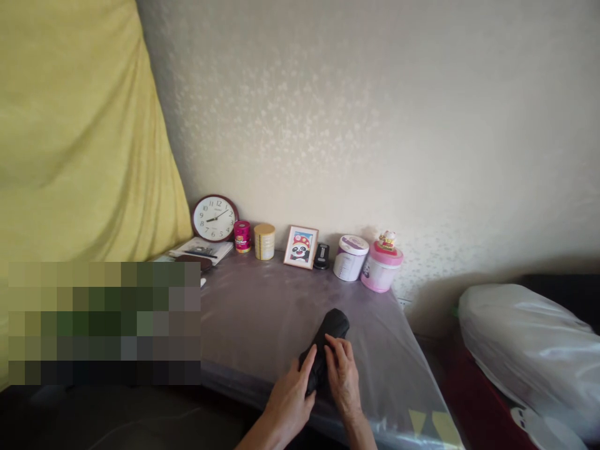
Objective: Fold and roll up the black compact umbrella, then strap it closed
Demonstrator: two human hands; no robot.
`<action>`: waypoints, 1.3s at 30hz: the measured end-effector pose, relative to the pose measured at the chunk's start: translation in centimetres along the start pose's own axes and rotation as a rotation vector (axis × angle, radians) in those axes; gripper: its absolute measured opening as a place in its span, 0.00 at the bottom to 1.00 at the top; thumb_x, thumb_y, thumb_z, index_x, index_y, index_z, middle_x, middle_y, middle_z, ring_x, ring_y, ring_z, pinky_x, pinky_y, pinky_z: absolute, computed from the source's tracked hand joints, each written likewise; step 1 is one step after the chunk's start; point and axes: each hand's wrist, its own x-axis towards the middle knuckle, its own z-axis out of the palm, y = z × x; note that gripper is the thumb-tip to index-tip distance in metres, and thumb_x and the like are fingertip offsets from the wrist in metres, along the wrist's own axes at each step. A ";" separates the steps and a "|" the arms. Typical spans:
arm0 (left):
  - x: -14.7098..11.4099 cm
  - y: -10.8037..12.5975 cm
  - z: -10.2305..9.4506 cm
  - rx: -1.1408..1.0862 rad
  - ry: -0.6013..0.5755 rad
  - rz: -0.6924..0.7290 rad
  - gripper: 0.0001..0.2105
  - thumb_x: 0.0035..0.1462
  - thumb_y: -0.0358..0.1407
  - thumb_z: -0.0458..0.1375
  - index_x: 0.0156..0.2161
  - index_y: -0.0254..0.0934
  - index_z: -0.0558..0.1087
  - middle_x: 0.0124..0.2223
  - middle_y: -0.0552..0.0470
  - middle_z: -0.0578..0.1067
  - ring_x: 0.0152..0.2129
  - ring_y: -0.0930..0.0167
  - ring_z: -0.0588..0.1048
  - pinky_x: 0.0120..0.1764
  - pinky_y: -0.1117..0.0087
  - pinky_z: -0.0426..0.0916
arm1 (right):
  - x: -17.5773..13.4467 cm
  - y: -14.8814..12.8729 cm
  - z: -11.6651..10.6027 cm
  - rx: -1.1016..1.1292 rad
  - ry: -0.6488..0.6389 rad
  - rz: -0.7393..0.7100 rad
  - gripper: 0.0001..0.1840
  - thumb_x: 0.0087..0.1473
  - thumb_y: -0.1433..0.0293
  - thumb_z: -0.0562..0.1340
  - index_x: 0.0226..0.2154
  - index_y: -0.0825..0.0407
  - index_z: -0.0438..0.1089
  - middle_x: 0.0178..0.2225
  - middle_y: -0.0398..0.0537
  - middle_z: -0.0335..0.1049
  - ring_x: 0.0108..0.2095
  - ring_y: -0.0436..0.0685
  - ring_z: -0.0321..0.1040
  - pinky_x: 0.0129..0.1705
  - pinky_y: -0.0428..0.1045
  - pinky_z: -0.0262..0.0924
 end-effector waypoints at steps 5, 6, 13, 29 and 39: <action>-0.1 0.2 -0.2 0.076 -0.013 -0.018 0.38 0.51 0.27 0.52 0.62 0.49 0.37 0.53 0.44 0.64 0.42 0.64 0.72 0.42 0.67 0.66 | 0.0 -0.4 -1.0 0.086 -0.108 -0.076 0.14 0.53 0.65 0.56 0.42 0.47 0.70 0.42 0.50 0.65 0.42 0.55 0.65 0.44 0.49 0.61; -0.1 0.3 -0.2 0.086 -0.017 -0.023 0.38 0.51 0.27 0.52 0.62 0.49 0.37 0.53 0.44 0.64 0.41 0.63 0.73 0.42 0.67 0.66 | 0.0 -0.3 -1.1 0.108 -0.117 -0.074 0.12 0.52 0.65 0.57 0.39 0.47 0.71 0.42 0.50 0.65 0.41 0.55 0.65 0.43 0.49 0.61; -0.2 0.3 -0.1 0.204 -0.023 0.000 0.37 0.53 0.27 0.51 0.61 0.54 0.35 0.51 0.43 0.65 0.38 0.64 0.74 0.39 0.65 0.68 | 0.0 0.7 -2.0 0.315 -0.026 0.066 0.09 0.46 0.61 0.63 0.27 0.49 0.72 0.36 0.48 0.69 0.39 0.57 0.65 0.41 0.50 0.61; 0.0 0.4 -0.5 0.244 -0.086 0.023 0.33 0.54 0.28 0.50 0.60 0.59 0.43 0.56 0.42 0.61 0.36 0.64 0.75 0.40 0.62 0.68 | 1.8 -0.1 -2.8 0.519 -0.216 0.295 0.15 0.40 0.58 0.66 0.27 0.51 0.71 0.20 0.40 0.67 0.25 0.52 0.66 0.32 0.48 0.60; -0.1 0.1 0.3 0.290 -0.026 -0.004 0.32 0.54 0.28 0.49 0.62 0.44 0.44 0.53 0.38 0.63 0.34 0.64 0.75 0.37 0.64 0.68 | 3.9 -1.4 -1.0 0.210 -0.323 0.140 0.06 0.41 0.65 0.62 0.25 0.49 0.72 0.26 0.42 0.67 0.22 0.49 0.61 0.25 0.46 0.58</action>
